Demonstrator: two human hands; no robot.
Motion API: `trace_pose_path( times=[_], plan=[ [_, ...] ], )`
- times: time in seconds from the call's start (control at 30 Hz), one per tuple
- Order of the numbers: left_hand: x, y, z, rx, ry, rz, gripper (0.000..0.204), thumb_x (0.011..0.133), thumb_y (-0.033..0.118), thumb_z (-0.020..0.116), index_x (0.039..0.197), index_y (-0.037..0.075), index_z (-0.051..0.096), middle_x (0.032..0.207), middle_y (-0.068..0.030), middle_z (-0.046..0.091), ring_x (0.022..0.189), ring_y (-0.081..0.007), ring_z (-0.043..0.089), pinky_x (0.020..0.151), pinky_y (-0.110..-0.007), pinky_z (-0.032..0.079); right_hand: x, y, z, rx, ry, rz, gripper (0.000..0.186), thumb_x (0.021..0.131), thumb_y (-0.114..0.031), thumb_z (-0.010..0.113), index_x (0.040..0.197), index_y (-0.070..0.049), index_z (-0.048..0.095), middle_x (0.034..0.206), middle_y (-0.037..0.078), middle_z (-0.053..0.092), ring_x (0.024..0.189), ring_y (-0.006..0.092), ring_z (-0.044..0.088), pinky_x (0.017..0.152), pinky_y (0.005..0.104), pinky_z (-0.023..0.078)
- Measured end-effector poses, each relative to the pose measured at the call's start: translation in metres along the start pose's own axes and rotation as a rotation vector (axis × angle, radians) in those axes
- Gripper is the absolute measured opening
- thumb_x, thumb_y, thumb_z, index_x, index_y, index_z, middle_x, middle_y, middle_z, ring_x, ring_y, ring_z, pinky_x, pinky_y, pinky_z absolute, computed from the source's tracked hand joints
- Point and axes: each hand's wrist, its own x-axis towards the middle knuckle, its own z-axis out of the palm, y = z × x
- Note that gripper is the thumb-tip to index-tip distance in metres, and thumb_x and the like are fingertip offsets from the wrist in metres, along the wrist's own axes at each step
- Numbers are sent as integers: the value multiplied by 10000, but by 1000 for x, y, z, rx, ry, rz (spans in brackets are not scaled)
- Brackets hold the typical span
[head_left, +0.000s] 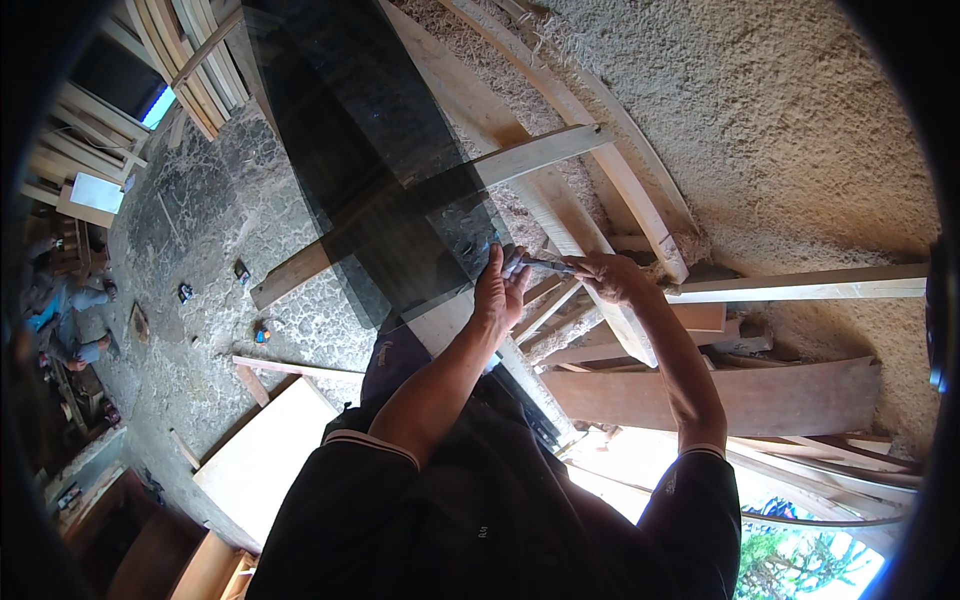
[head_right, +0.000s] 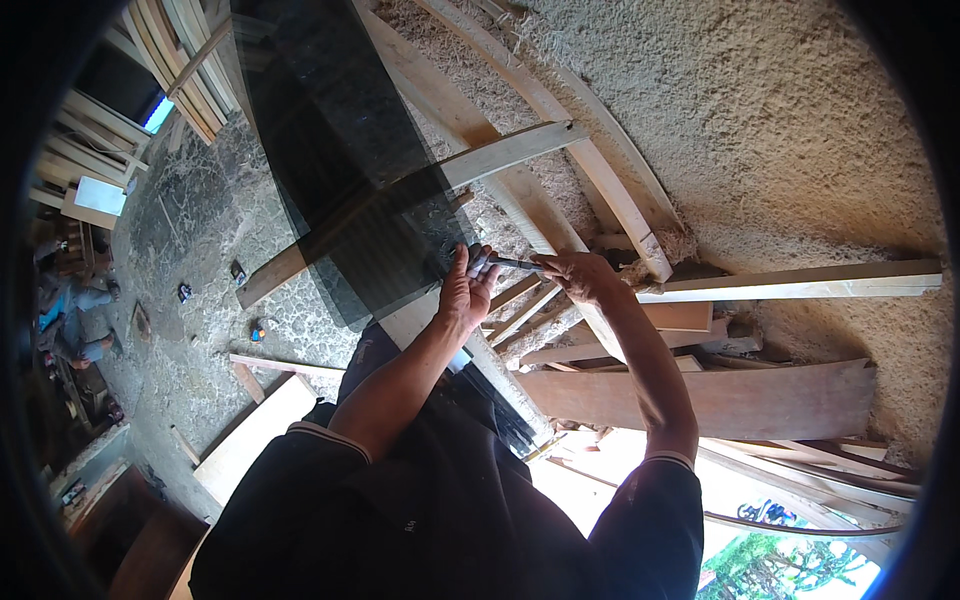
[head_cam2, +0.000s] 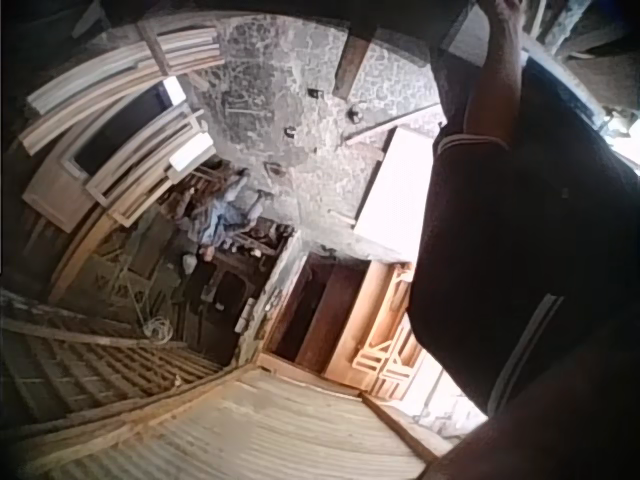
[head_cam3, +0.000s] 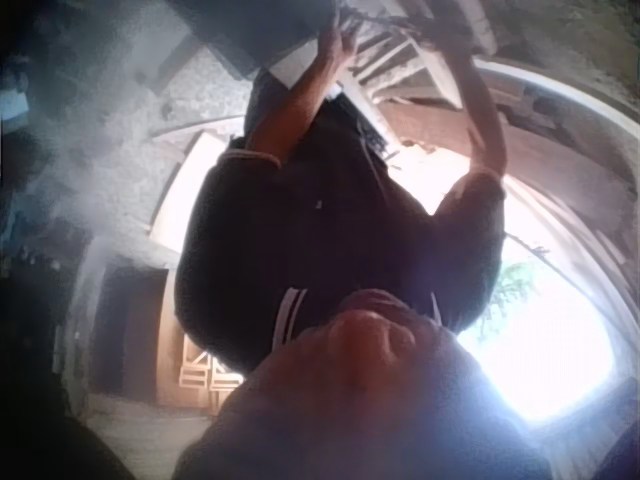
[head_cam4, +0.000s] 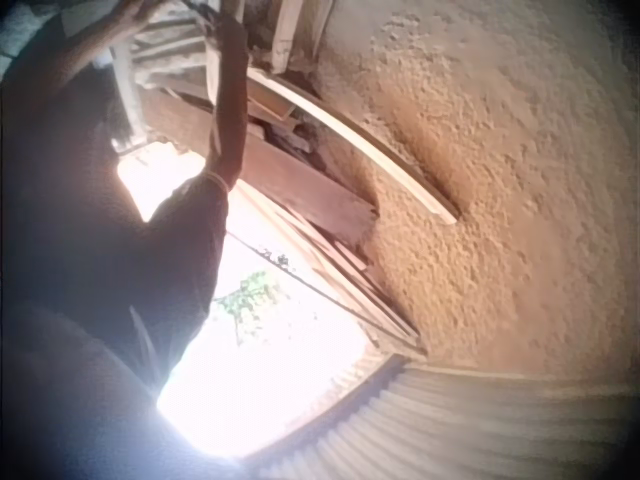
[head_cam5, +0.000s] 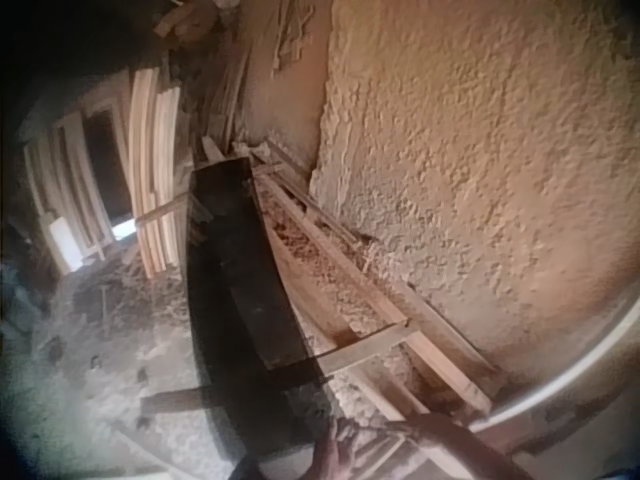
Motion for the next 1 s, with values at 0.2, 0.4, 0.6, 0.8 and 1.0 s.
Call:
trace_pose_path(
  times=[0.2, 0.4, 0.6, 0.8, 1.0],
  plan=[
    [2, 0, -1, -18, 2, -7, 465, 836, 394, 735, 1130, 79, 557, 1077, -52, 662, 1099, -165, 585, 1051, -381, 398, 0, -3, -2, -13, -4, 7, 373, 966, -339, 554, 1338, -326, 530, 903, 109, 627, 792, 273, 648, 739, 382, 530],
    [0, 0, 1, -12, 10, -4, 461, 839, 391, 732, 1130, 75, 563, 1061, -45, 667, 1085, -166, 597, 1035, -373, 417, 1, 5, 5, -92, 21, -10, 430, 935, -225, 586, 1337, -358, 514, 894, 79, 642, 792, 241, 651, 696, 375, 524],
    [2, 0, -1, -28, 17, -10, 468, 815, 385, 748, 1102, 59, 573, 1060, -62, 669, 1061, -173, 610, 1006, -358, 468, 1, 6, 3, -109, 26, -24, 485, 897, -206, 619, 1344, -358, 509, 858, 91, 626, 805, 254, 652, 701, 382, 526],
    [0, 0, 1, -10, 15, -11, 442, 837, 385, 729, 1107, 71, 574, 1053, -50, 673, 1081, -167, 601, 1031, -375, 435, 1, 10, 6, -101, 22, -35, 548, 863, -184, 650, 1360, -355, 494, 902, 84, 637, 813, 252, 653, 714, 370, 534],
    [-2, 2, 3, -34, 22, -7, 439, 798, 371, 761, 1054, 51, 603, 1045, -71, 681, 1057, -173, 619, 1018, -367, 475, 1, 6, 2, -96, 22, -36, 559, 863, -154, 650, 1362, -351, 494, 924, 69, 649, 818, 244, 653, 720, 362, 533]
  ],
)
